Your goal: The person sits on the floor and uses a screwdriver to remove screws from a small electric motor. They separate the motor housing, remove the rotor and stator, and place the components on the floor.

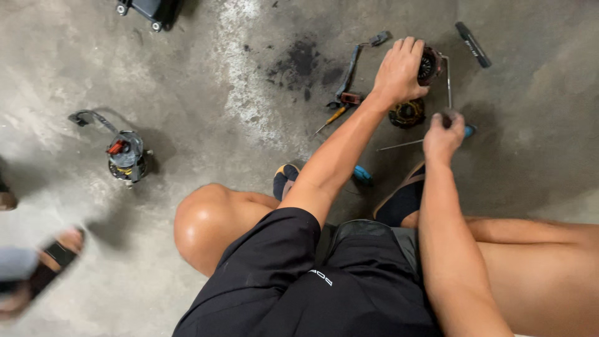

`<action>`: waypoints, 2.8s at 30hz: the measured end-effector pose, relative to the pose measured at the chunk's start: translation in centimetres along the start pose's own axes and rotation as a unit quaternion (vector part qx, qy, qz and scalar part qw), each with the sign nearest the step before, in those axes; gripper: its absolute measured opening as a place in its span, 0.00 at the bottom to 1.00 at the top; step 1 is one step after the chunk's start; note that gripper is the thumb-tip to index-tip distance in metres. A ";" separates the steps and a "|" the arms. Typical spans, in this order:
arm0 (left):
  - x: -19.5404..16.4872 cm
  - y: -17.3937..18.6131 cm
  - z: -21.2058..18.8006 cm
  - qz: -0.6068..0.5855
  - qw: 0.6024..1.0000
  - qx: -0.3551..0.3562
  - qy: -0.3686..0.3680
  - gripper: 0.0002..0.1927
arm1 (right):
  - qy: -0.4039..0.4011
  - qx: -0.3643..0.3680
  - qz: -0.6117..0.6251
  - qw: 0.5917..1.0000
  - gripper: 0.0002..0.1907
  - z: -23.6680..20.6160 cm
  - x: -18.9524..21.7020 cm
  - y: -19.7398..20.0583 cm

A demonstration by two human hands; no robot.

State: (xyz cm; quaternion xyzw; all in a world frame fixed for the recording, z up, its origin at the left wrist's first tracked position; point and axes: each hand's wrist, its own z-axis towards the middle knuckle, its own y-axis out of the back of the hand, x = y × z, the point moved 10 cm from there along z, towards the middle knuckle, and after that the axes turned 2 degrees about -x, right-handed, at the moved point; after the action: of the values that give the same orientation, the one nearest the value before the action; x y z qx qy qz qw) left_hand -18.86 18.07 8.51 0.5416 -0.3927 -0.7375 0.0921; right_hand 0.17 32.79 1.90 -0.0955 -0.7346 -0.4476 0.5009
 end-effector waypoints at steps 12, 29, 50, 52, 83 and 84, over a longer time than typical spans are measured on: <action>-0.2 -2.6 0.9 0.057 0.996 0.056 -0.040 0.54 | 0.006 0.048 -0.016 0.999 0.15 -0.2 -1.4 -1.0; -0.1 -4.4 0.4 0.087 0.990 0.086 -0.071 0.56 | 0.054 0.107 -0.015 0.993 0.45 3.1 0.7 -3.2; 1.6 -3.7 2.9 -0.460 0.834 0.196 0.235 0.47 | 0.113 0.321 0.222 0.914 0.51 5.9 10.1 -5.7; 1.3 -3.8 2.8 -0.448 0.839 0.218 0.217 0.50 | 0.125 0.302 0.194 0.925 0.45 6.3 9.9 -6.1; 8.5 -0.9 -4.9 -0.009 0.978 0.065 0.196 0.34 | -0.016 0.294 0.241 0.925 0.48 9.6 4.1 -5.5; 8.4 -1.0 -4.8 -0.008 0.978 0.067 0.197 0.34 | -0.002 0.299 0.172 0.939 0.48 9.3 3.9 -5.5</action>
State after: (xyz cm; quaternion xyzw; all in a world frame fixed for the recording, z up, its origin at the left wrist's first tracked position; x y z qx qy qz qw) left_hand -17.69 11.71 1.16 0.6840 -0.4111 -0.5895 0.1253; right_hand -11.04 35.40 1.13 -0.0668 -0.8081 -0.1140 0.5741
